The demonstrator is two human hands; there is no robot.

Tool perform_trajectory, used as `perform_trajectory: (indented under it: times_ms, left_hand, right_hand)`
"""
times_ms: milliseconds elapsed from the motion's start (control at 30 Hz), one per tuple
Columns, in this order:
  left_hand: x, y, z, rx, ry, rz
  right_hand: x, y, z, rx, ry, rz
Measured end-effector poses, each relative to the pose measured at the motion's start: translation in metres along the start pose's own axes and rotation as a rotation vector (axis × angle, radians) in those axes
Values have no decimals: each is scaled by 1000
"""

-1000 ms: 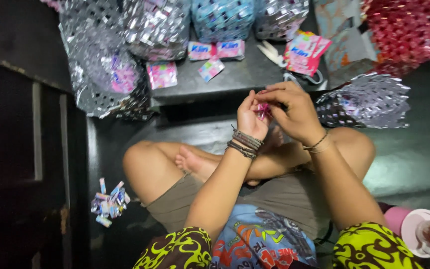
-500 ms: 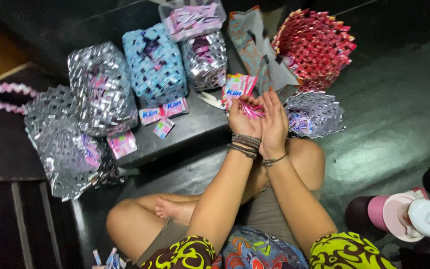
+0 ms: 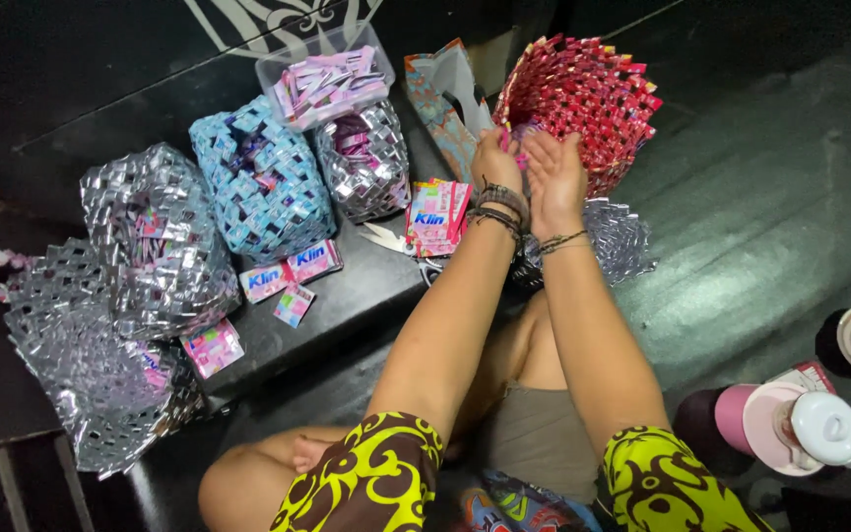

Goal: The person sits cross-legged on the floor and uses scissors to cut small pink and blue paper packets labeled 'Klin' into smaller pieces. The person repeatedly picks up packets, cuts them, and places the cut pieces into woven baskets nearby.

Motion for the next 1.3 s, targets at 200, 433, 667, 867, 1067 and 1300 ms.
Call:
perform_trajectory:
  times_ms: [200,433,667,867,1067,1300]
  left_hand:
    - [-11,-29,-22,23,10,574]
    - [-7,-131,-134,-128,21,256]
    - [-32,-54,-28,-56,127,338]
    - [-47,-66,-21,384,169,412]
    - [-17,-77,-22,418,274,621]
    - [9,-105,-76,15,482,273]
  right_hand:
    - [6,7,1,42,140,-240]
    - [7,3,7,24,170,-284]
    - [2,2,11,-133,99,-390]
    - [12,6,1,-432,240,-450]
    - [44,26,-41,-548,250,-531]
    - [57,49,-65,-996,560,-1077]
Point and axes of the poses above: each hand's wrist, its own z-axis towards the middle knuckle, its own x-axis out of the palm, y = z × x, the point moved 3 cm from there along z, towards the middle knuckle, and after that the axes turned 15 degrees about z, right-handed, at the moved point
